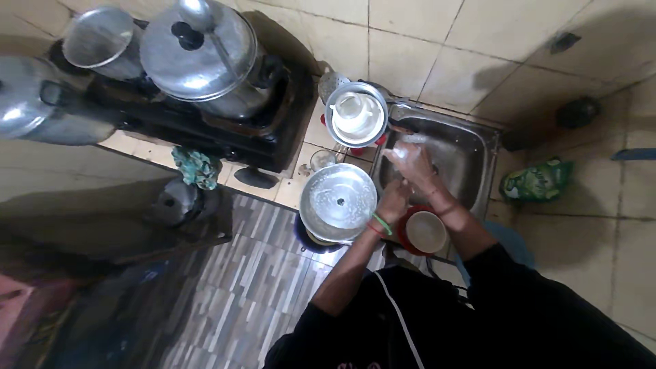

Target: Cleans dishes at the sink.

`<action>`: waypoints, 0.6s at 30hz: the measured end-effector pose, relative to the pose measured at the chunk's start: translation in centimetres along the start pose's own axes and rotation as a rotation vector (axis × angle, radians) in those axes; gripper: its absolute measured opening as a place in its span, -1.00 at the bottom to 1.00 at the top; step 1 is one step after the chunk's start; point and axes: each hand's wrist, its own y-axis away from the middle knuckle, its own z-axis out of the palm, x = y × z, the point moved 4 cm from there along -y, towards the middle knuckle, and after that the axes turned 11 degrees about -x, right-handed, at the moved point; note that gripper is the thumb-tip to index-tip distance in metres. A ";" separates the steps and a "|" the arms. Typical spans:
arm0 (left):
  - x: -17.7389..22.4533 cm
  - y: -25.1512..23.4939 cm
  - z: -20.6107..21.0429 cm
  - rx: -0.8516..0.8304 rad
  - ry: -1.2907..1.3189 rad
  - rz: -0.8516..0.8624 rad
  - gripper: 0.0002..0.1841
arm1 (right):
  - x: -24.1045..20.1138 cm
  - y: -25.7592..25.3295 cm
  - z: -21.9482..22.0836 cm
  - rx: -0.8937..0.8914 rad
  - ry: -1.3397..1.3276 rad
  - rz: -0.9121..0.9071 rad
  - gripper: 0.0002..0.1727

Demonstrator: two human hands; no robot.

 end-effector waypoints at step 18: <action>1.6 0.4 0.8 -0.050 0.349 0.090 -0.61 | -1.7 1.8 -2.8 0.055 -1.120 0.487 -0.62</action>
